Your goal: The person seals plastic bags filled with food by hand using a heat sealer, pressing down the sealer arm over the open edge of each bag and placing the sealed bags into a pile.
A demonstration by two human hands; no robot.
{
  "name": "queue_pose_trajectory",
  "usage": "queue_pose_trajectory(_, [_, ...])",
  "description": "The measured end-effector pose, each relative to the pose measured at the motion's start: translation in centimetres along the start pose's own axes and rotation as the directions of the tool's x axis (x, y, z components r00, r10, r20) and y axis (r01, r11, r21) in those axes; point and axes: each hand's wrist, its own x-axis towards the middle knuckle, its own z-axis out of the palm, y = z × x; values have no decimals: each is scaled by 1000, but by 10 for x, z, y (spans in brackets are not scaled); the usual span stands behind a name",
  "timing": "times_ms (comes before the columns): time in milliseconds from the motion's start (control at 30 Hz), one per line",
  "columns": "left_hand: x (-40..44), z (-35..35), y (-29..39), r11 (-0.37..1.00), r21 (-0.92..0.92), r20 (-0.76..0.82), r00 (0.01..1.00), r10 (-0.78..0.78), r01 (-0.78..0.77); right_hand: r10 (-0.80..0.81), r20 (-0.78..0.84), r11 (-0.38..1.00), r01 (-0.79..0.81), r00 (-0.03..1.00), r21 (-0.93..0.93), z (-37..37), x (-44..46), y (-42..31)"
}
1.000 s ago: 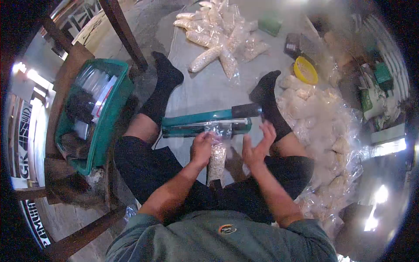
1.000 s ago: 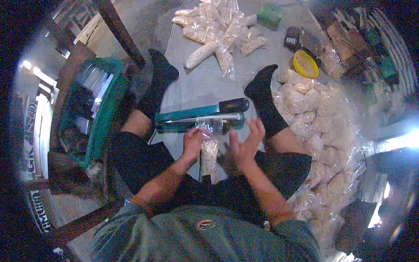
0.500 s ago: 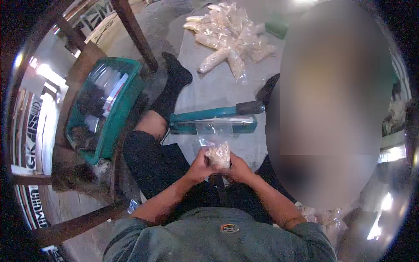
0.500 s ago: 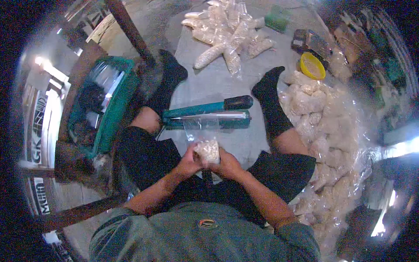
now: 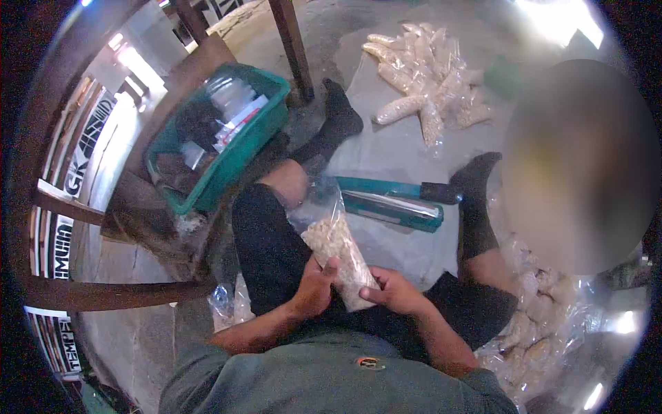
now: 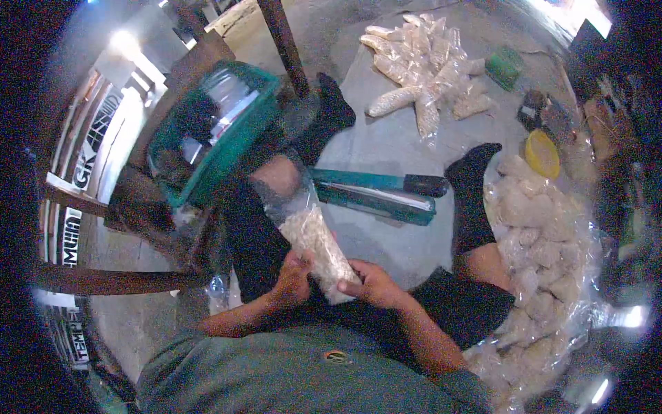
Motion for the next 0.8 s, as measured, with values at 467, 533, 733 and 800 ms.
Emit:
queue_pose_trajectory(467, [46,23,-43,482,-738,292,868,-401,471,323,-239,943,-334,916,-7,13,-98,-66])
queue_pose_trajectory(533, [54,21,-33,458,-761,323,881,-346,459,254,-246,951,-288,935,-112,0,-104,-52])
queue_pose_trajectory(733, [46,30,37,770,-613,48,981,-187,177,269,-200,929,-309,942,-206,-14,-85,-31])
queue_pose_trajectory(800, [41,30,46,891,-451,-24,997,-70,52,232,-238,895,-303,943,-328,-5,-70,-39])
